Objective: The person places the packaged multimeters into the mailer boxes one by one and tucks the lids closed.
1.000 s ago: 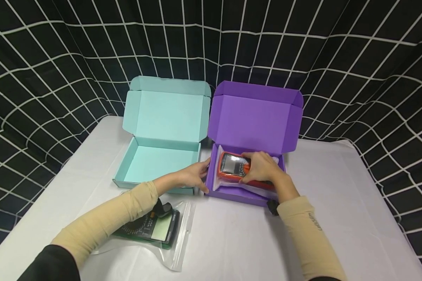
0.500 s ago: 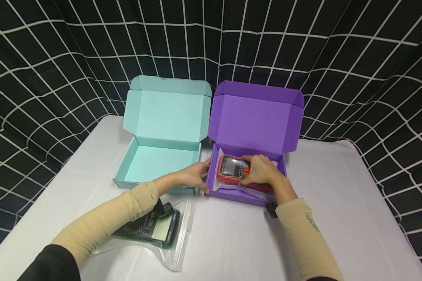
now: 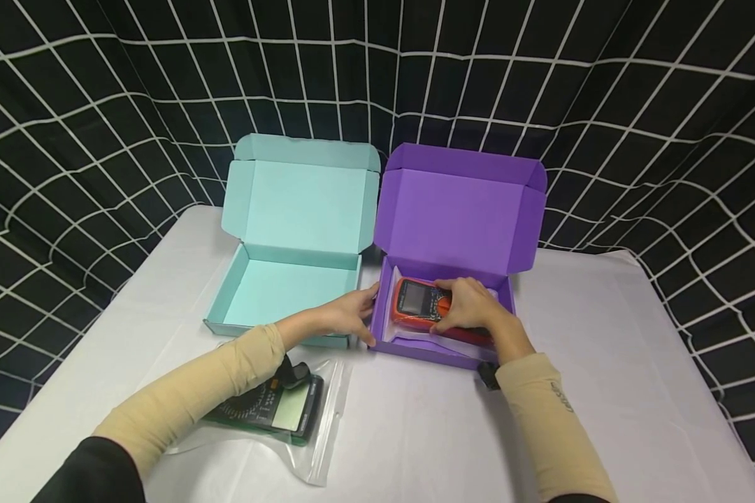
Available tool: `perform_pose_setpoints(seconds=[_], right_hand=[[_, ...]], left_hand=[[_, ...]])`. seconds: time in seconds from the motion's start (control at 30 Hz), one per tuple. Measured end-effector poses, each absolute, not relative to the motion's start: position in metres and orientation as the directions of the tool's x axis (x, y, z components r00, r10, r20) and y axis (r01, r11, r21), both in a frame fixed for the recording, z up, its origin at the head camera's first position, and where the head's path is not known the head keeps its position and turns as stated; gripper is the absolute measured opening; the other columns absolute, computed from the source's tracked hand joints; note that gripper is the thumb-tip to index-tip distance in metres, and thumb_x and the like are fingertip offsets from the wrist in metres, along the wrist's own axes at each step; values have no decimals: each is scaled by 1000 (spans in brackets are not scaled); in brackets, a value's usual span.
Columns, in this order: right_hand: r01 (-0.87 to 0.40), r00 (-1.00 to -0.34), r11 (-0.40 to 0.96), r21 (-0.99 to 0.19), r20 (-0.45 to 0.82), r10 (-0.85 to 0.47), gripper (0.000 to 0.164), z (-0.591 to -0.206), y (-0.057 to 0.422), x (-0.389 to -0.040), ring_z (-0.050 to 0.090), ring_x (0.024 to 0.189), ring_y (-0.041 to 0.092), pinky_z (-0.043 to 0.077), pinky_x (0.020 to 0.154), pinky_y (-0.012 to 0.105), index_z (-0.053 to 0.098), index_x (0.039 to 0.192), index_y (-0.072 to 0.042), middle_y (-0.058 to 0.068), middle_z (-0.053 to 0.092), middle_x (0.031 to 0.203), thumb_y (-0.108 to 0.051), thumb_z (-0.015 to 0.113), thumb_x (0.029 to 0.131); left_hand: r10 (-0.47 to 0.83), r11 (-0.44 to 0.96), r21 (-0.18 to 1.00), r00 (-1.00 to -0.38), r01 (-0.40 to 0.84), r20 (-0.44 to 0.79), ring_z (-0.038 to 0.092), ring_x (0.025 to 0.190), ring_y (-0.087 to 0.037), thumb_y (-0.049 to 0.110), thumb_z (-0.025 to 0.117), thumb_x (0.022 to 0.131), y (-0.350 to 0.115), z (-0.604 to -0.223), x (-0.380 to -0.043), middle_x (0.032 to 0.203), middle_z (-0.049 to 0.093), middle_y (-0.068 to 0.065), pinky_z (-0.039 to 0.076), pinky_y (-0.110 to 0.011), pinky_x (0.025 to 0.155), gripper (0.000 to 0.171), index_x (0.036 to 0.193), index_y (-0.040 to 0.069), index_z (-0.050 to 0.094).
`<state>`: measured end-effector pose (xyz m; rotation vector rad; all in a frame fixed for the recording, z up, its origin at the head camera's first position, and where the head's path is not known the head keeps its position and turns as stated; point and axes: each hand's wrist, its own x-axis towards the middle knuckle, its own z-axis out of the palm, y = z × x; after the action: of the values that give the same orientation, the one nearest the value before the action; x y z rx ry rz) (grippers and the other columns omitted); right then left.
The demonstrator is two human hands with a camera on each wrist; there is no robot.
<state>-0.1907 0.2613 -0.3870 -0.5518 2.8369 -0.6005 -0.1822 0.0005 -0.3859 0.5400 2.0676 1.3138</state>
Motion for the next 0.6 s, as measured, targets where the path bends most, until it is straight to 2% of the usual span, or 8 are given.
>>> perform_pose_setpoints(seconds=[0.2,0.3,0.4,0.5,0.6], right_hand=[[-300,-914,856,-421,-129,-384,96,-385,262,-189,56,82,22,49,72,36,53,134,9,21,66,115,-36,91,58],[-296,-911,863,-410,-149,-383,96,-383,261,-187,57,89,26,50,78,43,49,136,10,23,63,121,-35,89,61],[-303,-903,871,-386,-175,-392,99,-382,260,-184,57,104,34,48,88,53,43,140,10,26,56,131,-38,87,65],[-301,-897,876,-377,-202,-394,108,-378,259,-182,45,127,43,39,101,62,34,146,9,29,41,145,-44,86,67],[-287,-899,861,-421,-192,-394,115,-371,262,-179,31,136,49,30,107,64,28,148,9,31,30,150,-49,85,67]], left_hand=[[624,430,903,-727,12,-287,32,140,-29,-18,76,66,2,-385,-181,157,23,-19,33,-30,111,116,153,-4,0],[625,427,904,-727,14,-284,32,140,-30,-18,76,66,3,-384,-181,157,23,-19,34,-30,111,116,153,-3,1],[642,400,916,-713,0,-281,32,140,-32,-19,75,65,3,-382,-182,157,22,-20,35,-31,110,116,153,-3,1],[670,340,939,-685,-59,-286,35,138,-35,-19,73,68,0,-380,-185,154,30,-22,36,-35,111,110,154,-3,6],[679,304,941,-660,-146,-321,35,138,-36,-12,69,77,-1,-376,-190,151,35,-23,32,-41,114,97,154,-1,11]])
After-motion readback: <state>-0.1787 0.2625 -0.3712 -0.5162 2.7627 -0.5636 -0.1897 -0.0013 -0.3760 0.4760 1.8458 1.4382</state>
